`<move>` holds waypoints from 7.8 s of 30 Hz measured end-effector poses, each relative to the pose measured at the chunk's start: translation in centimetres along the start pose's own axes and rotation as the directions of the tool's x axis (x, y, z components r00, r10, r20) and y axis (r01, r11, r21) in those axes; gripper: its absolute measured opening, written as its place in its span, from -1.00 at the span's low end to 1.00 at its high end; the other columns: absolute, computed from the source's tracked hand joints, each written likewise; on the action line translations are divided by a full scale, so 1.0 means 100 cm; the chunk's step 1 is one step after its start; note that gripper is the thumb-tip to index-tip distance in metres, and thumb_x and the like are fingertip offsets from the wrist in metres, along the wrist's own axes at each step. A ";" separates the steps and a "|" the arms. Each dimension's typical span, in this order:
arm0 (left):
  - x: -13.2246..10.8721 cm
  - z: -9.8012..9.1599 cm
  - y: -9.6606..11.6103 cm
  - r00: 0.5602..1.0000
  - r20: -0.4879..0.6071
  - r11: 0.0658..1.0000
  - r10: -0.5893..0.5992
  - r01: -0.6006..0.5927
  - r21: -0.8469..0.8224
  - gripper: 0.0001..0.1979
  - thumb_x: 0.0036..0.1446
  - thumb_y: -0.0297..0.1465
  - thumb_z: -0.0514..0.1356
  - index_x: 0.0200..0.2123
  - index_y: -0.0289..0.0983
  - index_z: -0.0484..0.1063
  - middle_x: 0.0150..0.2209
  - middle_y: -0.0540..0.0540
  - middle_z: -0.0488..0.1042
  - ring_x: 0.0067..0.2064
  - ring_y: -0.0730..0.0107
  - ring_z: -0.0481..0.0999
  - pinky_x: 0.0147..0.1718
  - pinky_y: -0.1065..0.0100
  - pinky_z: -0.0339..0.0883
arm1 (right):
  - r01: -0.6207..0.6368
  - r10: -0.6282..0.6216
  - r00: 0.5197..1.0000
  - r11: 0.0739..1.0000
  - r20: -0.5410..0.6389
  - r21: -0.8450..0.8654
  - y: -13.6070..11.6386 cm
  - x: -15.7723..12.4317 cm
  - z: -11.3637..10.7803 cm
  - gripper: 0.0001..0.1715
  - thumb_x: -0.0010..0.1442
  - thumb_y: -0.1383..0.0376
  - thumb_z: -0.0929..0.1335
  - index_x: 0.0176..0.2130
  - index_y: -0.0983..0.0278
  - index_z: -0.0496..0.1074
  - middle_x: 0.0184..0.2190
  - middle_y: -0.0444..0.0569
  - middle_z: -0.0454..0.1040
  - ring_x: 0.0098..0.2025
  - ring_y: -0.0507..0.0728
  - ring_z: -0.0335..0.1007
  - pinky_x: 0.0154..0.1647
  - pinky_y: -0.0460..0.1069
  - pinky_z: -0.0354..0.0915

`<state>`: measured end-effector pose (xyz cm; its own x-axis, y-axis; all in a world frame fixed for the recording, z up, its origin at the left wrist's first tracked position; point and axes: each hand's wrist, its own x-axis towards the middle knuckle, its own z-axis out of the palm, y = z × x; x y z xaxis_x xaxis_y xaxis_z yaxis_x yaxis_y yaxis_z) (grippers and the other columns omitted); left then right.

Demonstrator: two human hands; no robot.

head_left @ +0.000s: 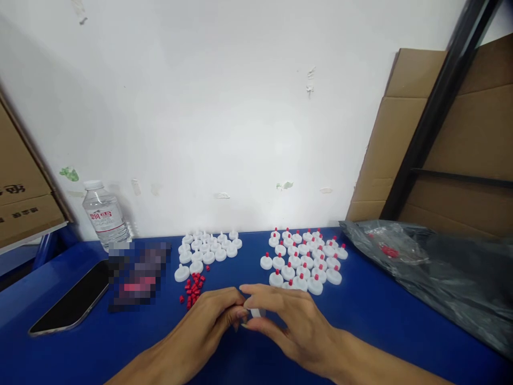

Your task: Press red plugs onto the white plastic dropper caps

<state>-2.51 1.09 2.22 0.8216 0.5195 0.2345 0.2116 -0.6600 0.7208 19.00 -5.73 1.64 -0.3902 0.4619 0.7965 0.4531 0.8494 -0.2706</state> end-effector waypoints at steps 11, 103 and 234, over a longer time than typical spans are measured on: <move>-0.002 0.004 0.010 0.988 0.048 0.950 -0.149 0.156 -0.270 -0.48 0.42 0.02 -0.02 -0.28 -0.30 0.42 -0.42 0.00 0.36 -0.46 0.45 0.35 -0.45 0.45 0.25 | 0.098 -0.097 0.995 0.995 0.038 -0.027 -0.003 0.004 -0.007 -0.57 0.46 0.37 0.32 0.27 0.32 0.24 0.04 0.05 0.60 0.22 0.04 0.42 0.24 -0.08 0.36; 0.013 -0.033 -0.038 0.979 -0.176 0.539 -0.107 0.206 0.817 -0.76 0.35 -0.59 0.07 -0.18 -0.30 0.54 -0.20 -0.18 0.57 -0.12 0.09 0.54 -0.06 0.08 0.38 | 0.198 -0.119 0.970 0.893 0.212 -0.404 -0.012 -0.003 0.003 -0.82 0.48 0.28 0.28 -0.07 0.30 0.44 -0.19 0.01 0.57 -0.27 0.09 0.55 -0.20 -0.07 0.45; 0.003 -0.086 -0.052 0.995 -0.082 0.364 -0.054 0.096 0.926 -0.78 0.30 -0.51 0.21 -0.32 -0.20 0.65 0.05 -0.22 0.50 0.11 -0.07 0.40 0.00 0.01 0.30 | -0.616 0.608 0.751 0.786 0.259 -0.059 -0.012 -0.004 0.005 -0.69 0.31 0.27 0.40 0.05 0.06 0.43 -0.08 -0.18 0.52 -0.13 0.10 0.47 -0.11 -0.01 0.28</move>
<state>-7.92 9.38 4.16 0.7627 0.5974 0.2476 0.6464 -0.6930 -0.3191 18.17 -6.80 1.40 -0.2248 0.9291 0.2937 0.6438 0.3679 -0.6709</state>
